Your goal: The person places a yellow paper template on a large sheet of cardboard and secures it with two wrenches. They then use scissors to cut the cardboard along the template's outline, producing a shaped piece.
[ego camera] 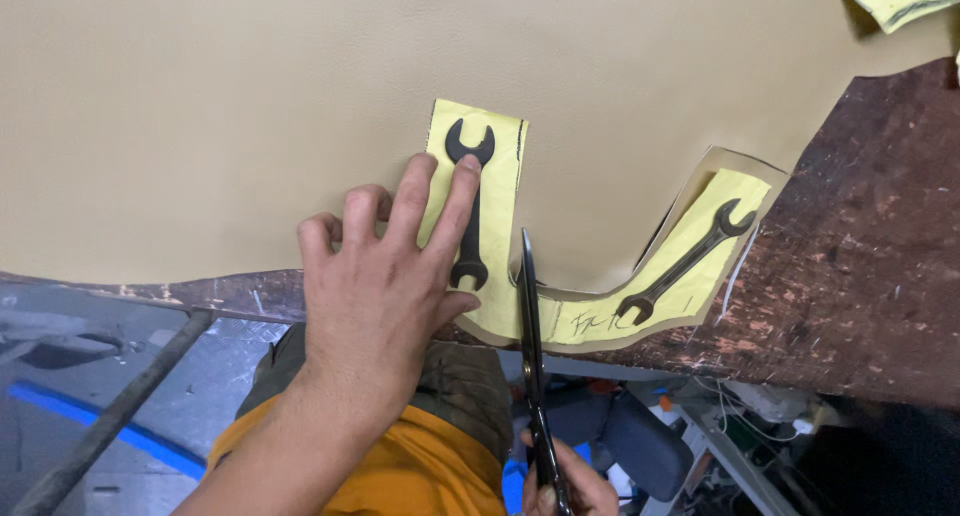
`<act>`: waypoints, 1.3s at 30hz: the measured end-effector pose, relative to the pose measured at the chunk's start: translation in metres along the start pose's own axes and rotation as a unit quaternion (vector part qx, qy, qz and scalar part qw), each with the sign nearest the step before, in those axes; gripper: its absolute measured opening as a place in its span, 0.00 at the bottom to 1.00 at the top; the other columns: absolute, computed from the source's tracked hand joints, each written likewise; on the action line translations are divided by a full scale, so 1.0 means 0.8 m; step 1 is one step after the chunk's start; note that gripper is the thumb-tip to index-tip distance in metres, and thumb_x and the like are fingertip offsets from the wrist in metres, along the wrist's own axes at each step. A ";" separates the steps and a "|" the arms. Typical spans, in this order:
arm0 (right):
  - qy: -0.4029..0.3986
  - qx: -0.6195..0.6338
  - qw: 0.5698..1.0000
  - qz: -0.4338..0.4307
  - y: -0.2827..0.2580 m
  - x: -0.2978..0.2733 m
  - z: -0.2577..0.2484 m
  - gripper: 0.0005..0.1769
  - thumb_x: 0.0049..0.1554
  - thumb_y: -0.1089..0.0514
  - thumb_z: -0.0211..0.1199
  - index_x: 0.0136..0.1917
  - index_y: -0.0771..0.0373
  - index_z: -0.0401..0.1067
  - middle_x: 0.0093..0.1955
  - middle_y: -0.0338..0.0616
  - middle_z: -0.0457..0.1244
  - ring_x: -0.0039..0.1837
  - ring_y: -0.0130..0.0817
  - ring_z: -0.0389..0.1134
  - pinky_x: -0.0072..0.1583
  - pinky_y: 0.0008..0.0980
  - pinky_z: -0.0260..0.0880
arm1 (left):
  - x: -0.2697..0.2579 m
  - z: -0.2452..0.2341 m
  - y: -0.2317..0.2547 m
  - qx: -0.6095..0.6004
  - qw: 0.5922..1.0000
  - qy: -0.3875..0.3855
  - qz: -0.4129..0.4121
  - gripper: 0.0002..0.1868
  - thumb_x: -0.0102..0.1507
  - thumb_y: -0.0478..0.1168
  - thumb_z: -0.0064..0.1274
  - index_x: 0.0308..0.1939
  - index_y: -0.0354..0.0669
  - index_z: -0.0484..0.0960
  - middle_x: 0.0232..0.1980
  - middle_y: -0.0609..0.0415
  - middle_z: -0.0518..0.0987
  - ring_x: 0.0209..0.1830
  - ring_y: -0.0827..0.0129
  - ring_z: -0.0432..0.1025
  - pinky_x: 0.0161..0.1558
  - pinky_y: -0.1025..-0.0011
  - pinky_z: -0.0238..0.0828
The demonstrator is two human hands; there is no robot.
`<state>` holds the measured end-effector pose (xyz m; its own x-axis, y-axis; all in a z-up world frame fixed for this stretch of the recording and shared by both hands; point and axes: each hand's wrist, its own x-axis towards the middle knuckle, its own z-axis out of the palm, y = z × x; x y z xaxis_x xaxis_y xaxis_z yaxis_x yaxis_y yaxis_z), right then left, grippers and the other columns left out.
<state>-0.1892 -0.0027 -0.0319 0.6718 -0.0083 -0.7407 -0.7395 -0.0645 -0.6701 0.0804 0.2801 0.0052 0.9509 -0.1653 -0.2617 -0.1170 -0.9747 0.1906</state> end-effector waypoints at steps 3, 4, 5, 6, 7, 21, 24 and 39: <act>-0.011 0.037 0.999 -0.022 0.008 -0.003 0.016 0.36 0.58 0.48 0.67 0.68 0.78 0.68 0.28 0.44 0.65 0.30 0.26 0.64 0.35 0.24 0.61 | -0.001 0.002 0.000 -0.003 1.000 -0.006 0.006 0.63 0.38 0.66 0.69 0.76 0.60 0.63 0.69 0.58 0.65 0.55 0.59 0.62 0.48 0.55 0.60; -0.019 0.057 0.998 -0.034 0.008 -0.003 0.022 0.37 0.58 0.47 0.67 0.69 0.79 0.67 0.28 0.44 0.64 0.30 0.27 0.63 0.35 0.24 0.61 | 0.000 0.002 -0.001 -0.004 1.000 -0.005 0.009 0.63 0.38 0.66 0.68 0.76 0.60 0.63 0.68 0.57 0.65 0.55 0.58 0.62 0.48 0.55 0.60; -0.007 0.058 0.998 -0.031 0.008 0.000 0.028 0.37 0.58 0.48 0.67 0.69 0.79 0.67 0.29 0.44 0.64 0.30 0.26 0.63 0.35 0.24 0.60 | 0.001 0.002 -0.001 -0.007 1.000 0.000 0.010 0.63 0.38 0.66 0.69 0.76 0.60 0.63 0.68 0.57 0.65 0.55 0.58 0.62 0.48 0.55 0.60; 0.005 0.059 0.998 -0.029 0.007 0.003 0.034 0.37 0.58 0.48 0.67 0.69 0.79 0.68 0.29 0.44 0.64 0.29 0.26 0.62 0.34 0.23 0.59 | 0.001 0.002 -0.002 -0.009 1.000 0.004 0.011 0.62 0.39 0.66 0.69 0.76 0.60 0.63 0.68 0.58 0.66 0.55 0.59 0.62 0.48 0.55 0.60; 0.017 0.060 0.998 -0.023 0.005 0.003 0.040 0.37 0.58 0.48 0.67 0.69 0.79 0.68 0.29 0.44 0.64 0.29 0.26 0.62 0.34 0.23 0.58 | 0.000 0.002 -0.002 -0.013 1.000 0.006 0.012 0.62 0.39 0.65 0.69 0.76 0.59 0.63 0.67 0.58 0.66 0.56 0.59 0.62 0.48 0.54 0.59; -0.030 0.163 0.985 -0.052 -0.023 0.028 0.074 0.37 0.60 0.50 0.67 0.73 0.78 0.63 0.35 0.49 0.66 0.32 0.29 0.65 0.36 0.26 0.65 | 0.001 0.001 -0.007 -0.031 0.999 -0.005 0.023 0.62 0.40 0.65 0.68 0.76 0.57 0.62 0.69 0.56 0.64 0.55 0.57 0.62 0.49 0.53 0.60; -0.001 0.164 0.986 -0.028 -0.026 0.031 0.080 0.38 0.58 0.49 0.68 0.72 0.78 0.65 0.36 0.51 0.66 0.31 0.29 0.64 0.35 0.26 0.63 | -0.002 0.004 -0.007 -0.041 0.999 -0.003 0.027 0.62 0.41 0.64 0.68 0.77 0.57 0.61 0.70 0.56 0.63 0.55 0.57 0.61 0.49 0.52 0.60; 0.034 0.171 0.984 -0.023 -0.063 0.057 0.100 0.34 0.58 0.52 0.67 0.70 0.76 0.67 0.36 0.49 0.65 0.33 0.28 0.63 0.36 0.26 0.62 | 0.002 0.004 -0.009 -0.040 0.999 -0.005 0.034 0.63 0.41 0.66 0.67 0.77 0.57 0.59 0.70 0.55 0.62 0.55 0.56 0.61 0.49 0.52 0.60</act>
<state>-0.1245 0.0802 -0.0359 0.6977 -0.0809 -0.7118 -0.6715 0.2725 -0.6891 0.0817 0.2864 0.0008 0.9386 -0.2326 -0.2547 -0.1574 -0.9459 0.2837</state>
